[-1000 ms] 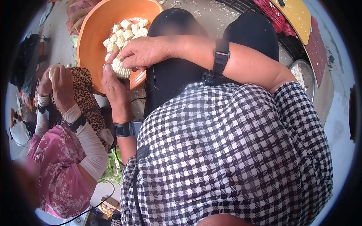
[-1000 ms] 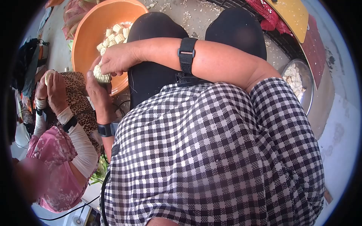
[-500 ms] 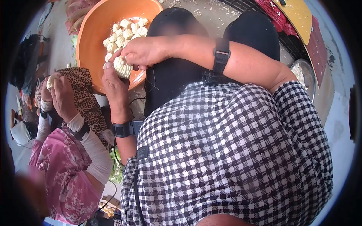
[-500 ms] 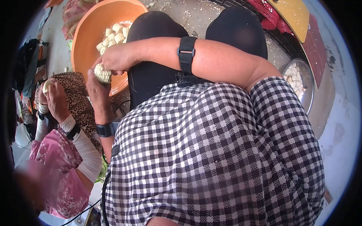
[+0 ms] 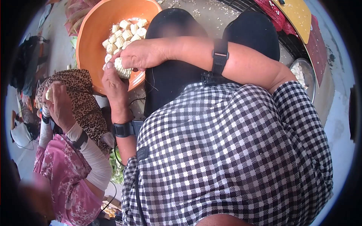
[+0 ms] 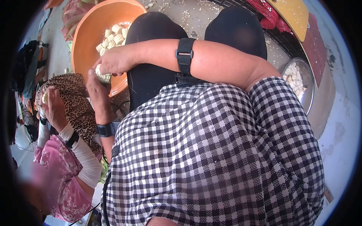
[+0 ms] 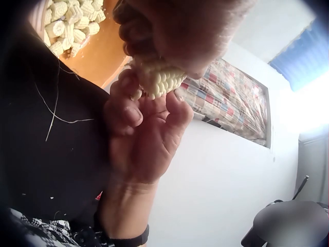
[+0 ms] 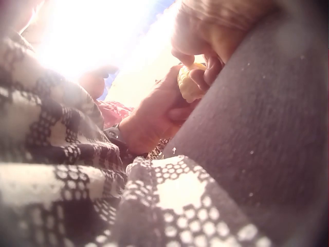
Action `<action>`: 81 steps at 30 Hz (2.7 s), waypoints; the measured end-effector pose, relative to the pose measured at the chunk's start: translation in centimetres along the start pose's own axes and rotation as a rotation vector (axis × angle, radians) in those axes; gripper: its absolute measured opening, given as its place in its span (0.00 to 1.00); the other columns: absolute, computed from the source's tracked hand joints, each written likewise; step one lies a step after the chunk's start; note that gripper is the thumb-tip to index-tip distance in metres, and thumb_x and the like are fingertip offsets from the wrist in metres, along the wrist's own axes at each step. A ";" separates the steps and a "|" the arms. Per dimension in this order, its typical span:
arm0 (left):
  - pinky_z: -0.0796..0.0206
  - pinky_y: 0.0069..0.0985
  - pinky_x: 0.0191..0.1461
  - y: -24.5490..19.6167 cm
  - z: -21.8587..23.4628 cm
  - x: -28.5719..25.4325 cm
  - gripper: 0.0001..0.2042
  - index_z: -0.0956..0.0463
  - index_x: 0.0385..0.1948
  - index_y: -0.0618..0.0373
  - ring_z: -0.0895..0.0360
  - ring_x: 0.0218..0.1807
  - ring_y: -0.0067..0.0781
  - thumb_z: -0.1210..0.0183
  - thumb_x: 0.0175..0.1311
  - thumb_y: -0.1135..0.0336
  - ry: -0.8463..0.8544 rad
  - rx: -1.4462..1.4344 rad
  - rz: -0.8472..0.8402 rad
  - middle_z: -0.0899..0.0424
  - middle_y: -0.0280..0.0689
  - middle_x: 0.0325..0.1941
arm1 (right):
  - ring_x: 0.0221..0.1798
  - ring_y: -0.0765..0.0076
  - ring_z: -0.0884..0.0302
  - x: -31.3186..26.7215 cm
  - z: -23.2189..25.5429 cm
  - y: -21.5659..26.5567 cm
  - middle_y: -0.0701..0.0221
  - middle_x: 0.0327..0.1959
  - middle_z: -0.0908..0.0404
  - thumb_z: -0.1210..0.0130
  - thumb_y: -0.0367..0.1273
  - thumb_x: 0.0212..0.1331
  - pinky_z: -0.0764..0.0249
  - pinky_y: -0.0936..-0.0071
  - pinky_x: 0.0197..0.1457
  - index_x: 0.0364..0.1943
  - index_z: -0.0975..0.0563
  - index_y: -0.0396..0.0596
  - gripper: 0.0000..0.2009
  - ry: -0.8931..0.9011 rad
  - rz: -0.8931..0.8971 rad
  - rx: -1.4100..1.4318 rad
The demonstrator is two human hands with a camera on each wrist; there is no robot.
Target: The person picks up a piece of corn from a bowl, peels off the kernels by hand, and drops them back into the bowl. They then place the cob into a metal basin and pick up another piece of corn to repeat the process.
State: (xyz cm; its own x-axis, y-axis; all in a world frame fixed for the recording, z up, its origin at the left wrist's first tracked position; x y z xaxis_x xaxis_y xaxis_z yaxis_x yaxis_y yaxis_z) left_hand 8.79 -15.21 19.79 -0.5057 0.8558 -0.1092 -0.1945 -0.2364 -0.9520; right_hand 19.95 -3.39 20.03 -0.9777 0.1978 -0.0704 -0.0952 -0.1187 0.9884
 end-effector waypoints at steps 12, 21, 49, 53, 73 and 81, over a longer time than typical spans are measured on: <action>0.37 0.13 0.29 -1.7 -0.5 -0.6 0.25 0.29 0.50 0.66 0.25 0.36 0.21 0.70 0.71 0.54 -0.033 -0.169 0.079 0.21 0.39 0.40 | 0.21 0.79 0.35 0.0 0.1 0.5 0.73 0.23 0.28 0.59 0.34 0.56 0.34 0.79 0.26 0.37 0.25 0.40 0.14 0.014 -0.211 0.243; 0.53 0.09 0.18 -2.1 -0.7 -1.1 0.25 0.28 0.51 0.62 0.36 0.20 0.11 0.70 0.71 0.52 -0.057 -0.072 0.005 0.22 0.35 0.32 | 0.23 0.81 0.35 0.0 0.0 0.1 0.75 0.22 0.31 0.57 0.38 0.59 0.34 0.81 0.25 0.33 0.27 0.42 0.13 0.060 -0.101 0.124; 0.47 0.10 0.21 -2.3 -1.1 -0.9 0.22 0.30 0.54 0.60 0.38 0.20 0.11 0.61 0.72 0.52 -0.052 0.013 -0.173 0.27 0.30 0.27 | 0.29 0.77 0.32 0.3 -0.2 -0.6 0.71 0.29 0.30 0.58 0.34 0.60 0.30 0.79 0.31 0.34 0.29 0.41 0.11 -0.079 -0.219 0.277; 0.47 0.10 0.21 -2.2 -1.1 -0.7 0.22 0.30 0.54 0.60 0.37 0.20 0.11 0.62 0.72 0.52 -0.042 -0.006 -0.161 0.27 0.30 0.27 | 0.28 0.79 0.33 0.4 -0.1 -0.5 0.72 0.28 0.30 0.59 0.32 0.59 0.31 0.80 0.29 0.33 0.29 0.41 0.09 -0.088 -0.211 0.316; 0.45 0.10 0.23 -1.9 -0.9 -0.8 0.23 0.33 0.56 0.60 0.35 0.23 0.13 0.62 0.71 0.52 -0.007 -0.143 -0.104 0.26 0.32 0.30 | 0.26 0.83 0.37 0.3 0.2 -0.5 0.76 0.26 0.28 0.52 0.43 0.61 0.35 0.85 0.27 0.33 0.25 0.44 0.15 -0.064 -0.167 0.463; 0.43 0.10 0.26 -2.3 -1.1 -1.1 0.22 0.32 0.56 0.59 0.34 0.25 0.12 0.57 0.70 0.53 -0.016 -0.094 -0.134 0.24 0.31 0.33 | 0.28 0.80 0.35 0.1 0.3 -0.3 0.75 0.27 0.28 0.53 0.42 0.59 0.33 0.82 0.30 0.31 0.25 0.44 0.15 -0.080 -0.193 0.416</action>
State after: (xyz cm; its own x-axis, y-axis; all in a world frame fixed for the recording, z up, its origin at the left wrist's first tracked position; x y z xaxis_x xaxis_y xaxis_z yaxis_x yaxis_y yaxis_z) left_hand 10.76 -15.09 21.74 -0.4943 0.8690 0.0245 -0.1823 -0.0761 -0.9803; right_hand 19.94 -3.00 19.80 -0.9306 0.2540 -0.2635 -0.1745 0.3250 0.9295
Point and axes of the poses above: each hand's wrist, its own x-axis towards the middle knuckle, its own z-axis out of the back of the hand, y = z × x, the point moved 1 cm from there along x, towards the middle knuckle
